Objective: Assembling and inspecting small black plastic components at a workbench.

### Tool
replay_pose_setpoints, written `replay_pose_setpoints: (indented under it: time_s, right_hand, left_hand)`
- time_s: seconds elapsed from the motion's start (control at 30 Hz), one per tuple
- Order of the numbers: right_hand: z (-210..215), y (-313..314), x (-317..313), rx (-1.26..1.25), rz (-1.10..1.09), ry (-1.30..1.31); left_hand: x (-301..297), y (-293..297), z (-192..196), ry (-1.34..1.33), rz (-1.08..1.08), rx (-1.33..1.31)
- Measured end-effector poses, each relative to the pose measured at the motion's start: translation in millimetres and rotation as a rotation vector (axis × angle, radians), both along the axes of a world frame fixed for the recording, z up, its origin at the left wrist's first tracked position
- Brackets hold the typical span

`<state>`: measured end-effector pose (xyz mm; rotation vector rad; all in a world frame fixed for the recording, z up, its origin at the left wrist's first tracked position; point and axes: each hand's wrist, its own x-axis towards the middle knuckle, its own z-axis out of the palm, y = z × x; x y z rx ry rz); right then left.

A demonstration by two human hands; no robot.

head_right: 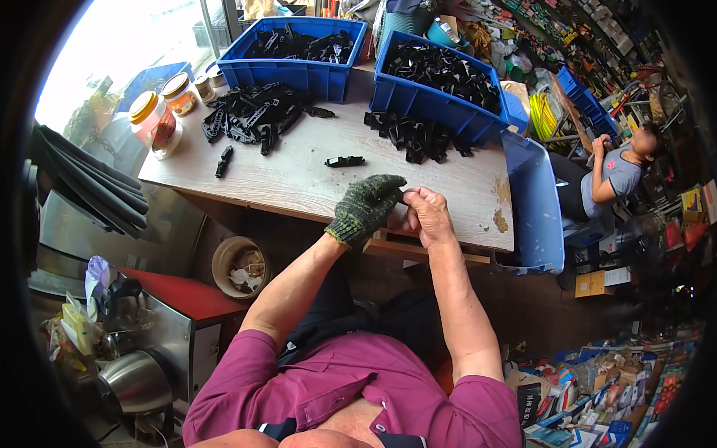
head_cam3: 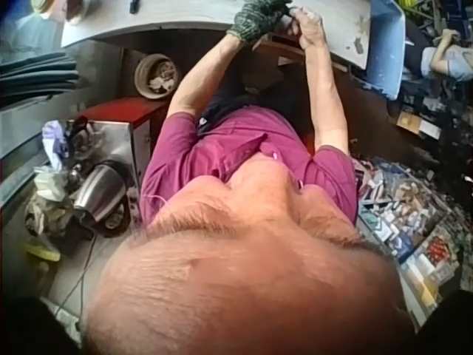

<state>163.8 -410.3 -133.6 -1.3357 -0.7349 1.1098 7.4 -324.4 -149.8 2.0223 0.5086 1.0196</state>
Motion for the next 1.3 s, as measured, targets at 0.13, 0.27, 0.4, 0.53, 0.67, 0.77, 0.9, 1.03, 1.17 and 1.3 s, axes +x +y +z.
replay_pose_setpoints:
  time_s: [0.13,0.27,0.4,0.53,0.67,0.77,0.9,1.03,1.17,1.3]
  right_hand:
    - [-3.5,-2.3,-2.0,0.014,-0.063,-0.004]
    - [-14.0,2.2,-3.1,0.048,-0.095,-0.082]
    - [-10.2,4.2,-12.8,0.018,-0.081,-0.168]
    - [2.2,5.2,-22.7,-0.018,-0.035,-0.199]
    - [5.4,1.3,-25.5,0.027,-0.033,-0.242]
    - [2.0,-2.8,-21.2,0.059,-0.071,-0.247]
    - [7.1,1.8,-34.6,0.066,-0.123,-0.115]
    - [8.2,0.9,-35.6,0.045,-0.204,-0.066]
    - [1.9,1.3,-30.1,0.132,-0.286,-0.041]
    - [-1.0,2.3,-32.4,0.180,-0.399,-0.059]
  left_hand:
    - [3.4,-13.5,9.1,0.210,0.094,0.098]
    - [12.8,-16.3,-3.3,0.172,0.216,0.166]
    - [13.8,-12.6,2.7,0.084,0.309,-0.173]
    - [12.6,3.4,1.8,0.088,0.338,-0.232]
    - [9.0,12.1,2.8,0.118,0.193,-0.334]
    - [-8.7,5.2,18.8,0.098,0.493,0.010]
    - [-46.8,53.2,21.4,0.492,0.677,0.399]
    - [-46.4,61.0,13.1,0.491,0.410,0.427]
    - [-38.0,22.5,11.5,0.160,0.049,0.198]
    - [-28.3,0.6,5.7,0.117,-0.085,0.035]
